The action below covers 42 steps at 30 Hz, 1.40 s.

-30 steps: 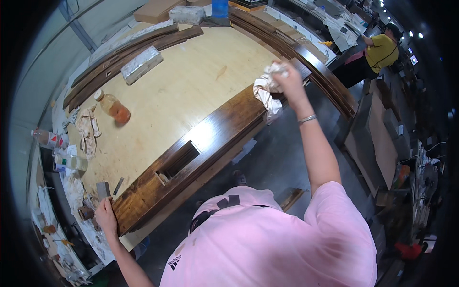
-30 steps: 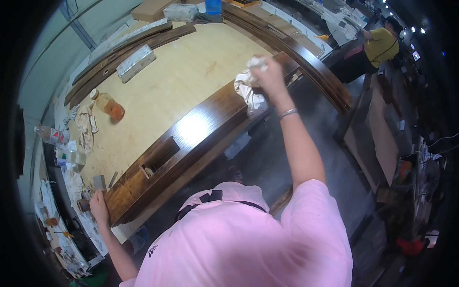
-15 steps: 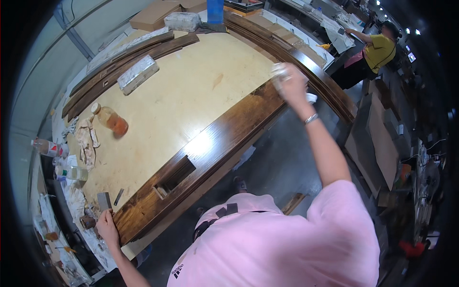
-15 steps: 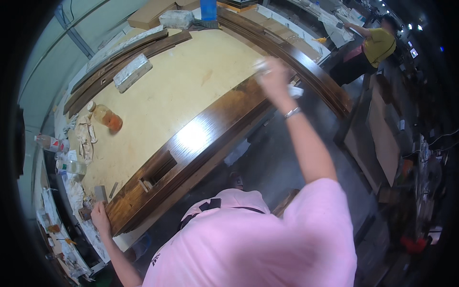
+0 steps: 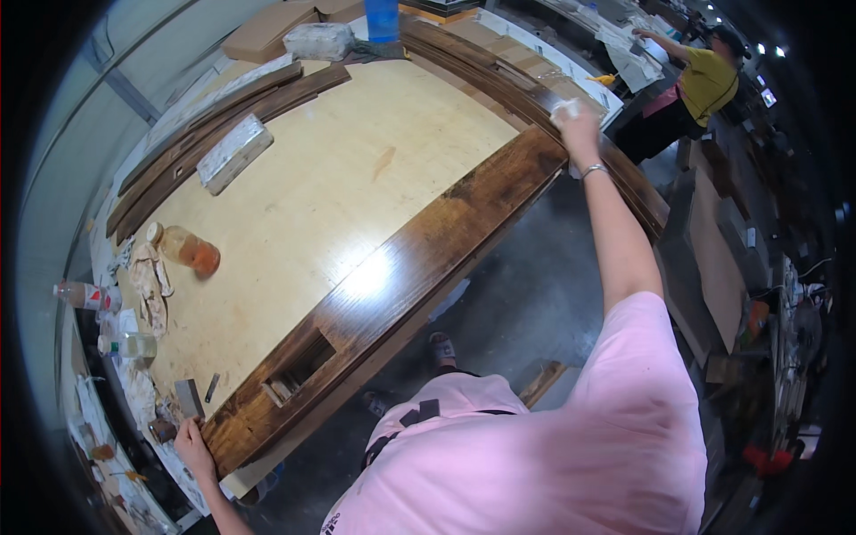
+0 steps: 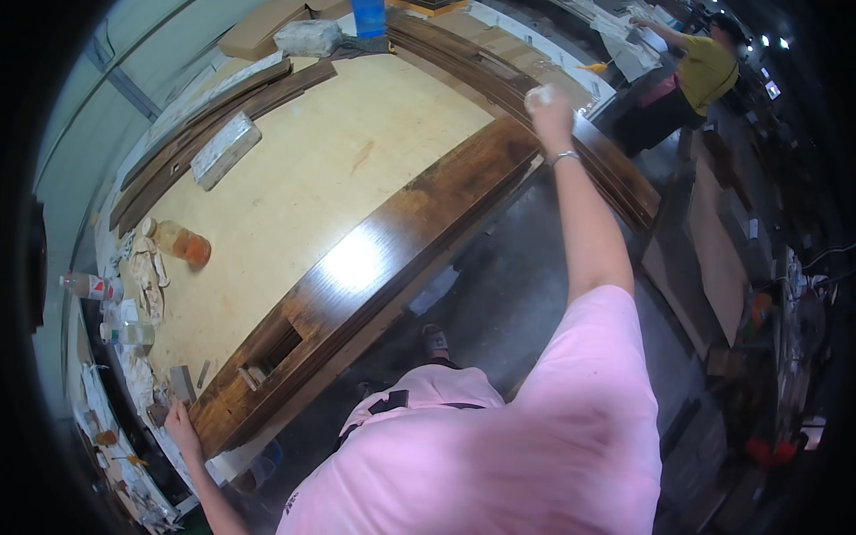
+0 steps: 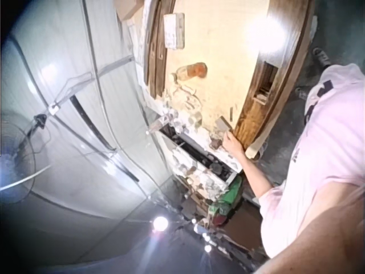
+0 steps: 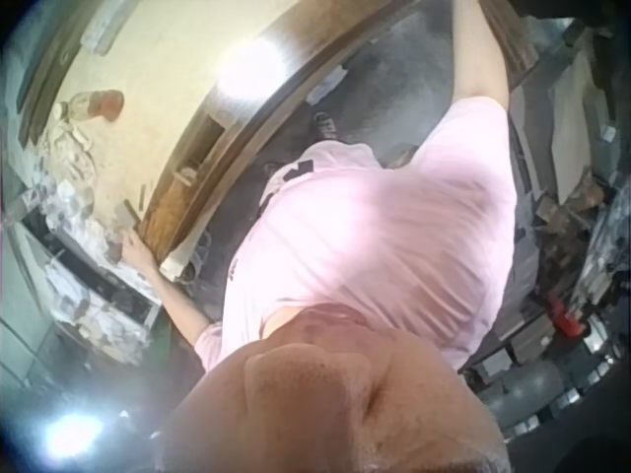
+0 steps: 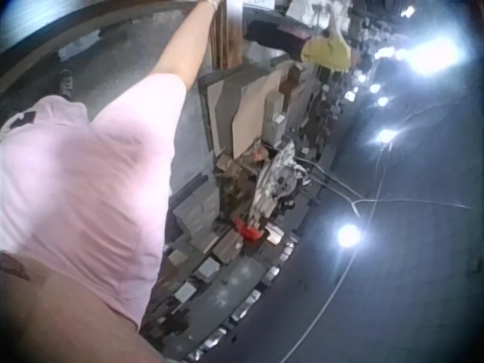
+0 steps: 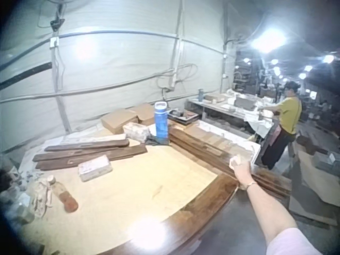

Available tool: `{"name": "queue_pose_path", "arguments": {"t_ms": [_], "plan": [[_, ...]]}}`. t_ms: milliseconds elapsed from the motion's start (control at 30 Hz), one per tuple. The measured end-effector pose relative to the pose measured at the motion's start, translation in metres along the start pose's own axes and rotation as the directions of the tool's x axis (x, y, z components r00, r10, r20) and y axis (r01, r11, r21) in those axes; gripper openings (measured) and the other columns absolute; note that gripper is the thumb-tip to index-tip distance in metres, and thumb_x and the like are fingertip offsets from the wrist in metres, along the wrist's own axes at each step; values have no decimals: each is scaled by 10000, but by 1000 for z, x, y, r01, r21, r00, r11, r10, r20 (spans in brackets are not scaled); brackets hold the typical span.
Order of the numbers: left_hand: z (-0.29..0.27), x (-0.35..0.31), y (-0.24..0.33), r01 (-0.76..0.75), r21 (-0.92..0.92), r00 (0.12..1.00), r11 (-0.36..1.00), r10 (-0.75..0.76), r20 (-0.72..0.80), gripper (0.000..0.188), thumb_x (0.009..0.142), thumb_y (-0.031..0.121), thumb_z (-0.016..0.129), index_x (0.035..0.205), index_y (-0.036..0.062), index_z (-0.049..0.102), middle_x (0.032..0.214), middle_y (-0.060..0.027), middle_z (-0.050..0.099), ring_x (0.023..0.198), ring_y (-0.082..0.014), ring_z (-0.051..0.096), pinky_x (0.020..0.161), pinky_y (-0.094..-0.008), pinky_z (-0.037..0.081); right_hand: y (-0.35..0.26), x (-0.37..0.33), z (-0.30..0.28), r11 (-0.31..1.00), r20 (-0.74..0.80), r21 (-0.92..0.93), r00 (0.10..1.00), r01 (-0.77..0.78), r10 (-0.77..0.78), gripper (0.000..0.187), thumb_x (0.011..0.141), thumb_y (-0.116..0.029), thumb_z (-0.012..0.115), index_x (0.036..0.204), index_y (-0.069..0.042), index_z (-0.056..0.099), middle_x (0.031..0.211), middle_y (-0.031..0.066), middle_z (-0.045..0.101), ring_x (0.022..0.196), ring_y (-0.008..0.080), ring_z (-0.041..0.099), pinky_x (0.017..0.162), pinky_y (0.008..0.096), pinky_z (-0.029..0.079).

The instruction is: The person cleans and polishes a dark wood frame component by applying liquid from a bottle to a cloth and wiping the surfaces, then uses a small sanding block to smooth the edges and corners.

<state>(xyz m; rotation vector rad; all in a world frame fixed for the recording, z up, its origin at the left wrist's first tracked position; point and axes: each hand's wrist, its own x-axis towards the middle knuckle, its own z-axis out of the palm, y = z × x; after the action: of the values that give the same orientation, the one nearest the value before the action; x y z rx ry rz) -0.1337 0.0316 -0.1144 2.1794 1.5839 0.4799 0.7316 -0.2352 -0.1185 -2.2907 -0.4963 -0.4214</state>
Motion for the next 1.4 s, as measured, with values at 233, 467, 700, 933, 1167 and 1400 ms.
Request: {"name": "queue_pose_path", "arguments": {"t_ms": [233,467,700,933,1167,1400], "plan": [[-2,-1,-8,37,52,999,998,-35,-34,329,1026,208,507,1013,-70,683,853,-126,694,809,-191,643,775,-329,492,-86,-43,-32,-170,435,887,900,-430,-5,212,996,-142,614,1158,-8,595,1105,158,678,886,262,712,778,422,634],[-1,2,-22,57,38,998,998,-56,-29,332,1023,213,519,1007,-75,683,855,-128,699,813,-191,640,788,-330,493,-120,-160,-16,757,184,287,742,587,-645,294,827,-225,707,1053,-47,645,1043,172,653,1020,372,608,915,449,493],[-1,6,-17,39,43,999,998,-38,-11,345,1027,221,523,1020,-85,684,892,-122,706,854,-188,637,825,-324,487,-175,-243,-21,505,117,542,534,672,-837,256,798,-68,643,1052,-45,669,1085,173,680,1145,360,620,1048,439,473],[-2,8,-22,44,34,999,998,-43,-24,341,1023,213,531,1052,-95,673,911,-121,709,855,-182,641,826,-327,495,-19,-78,-54,907,135,-19,900,421,-415,283,883,-19,551,1137,-67,667,1053,182,694,952,408,662,834,448,542],[-7,2,-27,92,36,996,995,-92,3,320,1019,210,534,1046,-77,674,905,-104,704,861,-167,635,821,-328,489,-178,-293,-31,550,146,664,634,507,-760,252,809,-35,636,1058,-14,669,1145,199,680,1119,347,657,987,437,531],[-2,0,-18,56,51,997,997,-53,-50,316,1014,204,532,1037,-75,679,909,-134,711,851,-193,640,820,-329,489,-168,-266,-32,491,186,620,493,612,-850,330,775,-33,666,1103,-63,687,1160,150,692,1141,302,655,970,408,541]]}}
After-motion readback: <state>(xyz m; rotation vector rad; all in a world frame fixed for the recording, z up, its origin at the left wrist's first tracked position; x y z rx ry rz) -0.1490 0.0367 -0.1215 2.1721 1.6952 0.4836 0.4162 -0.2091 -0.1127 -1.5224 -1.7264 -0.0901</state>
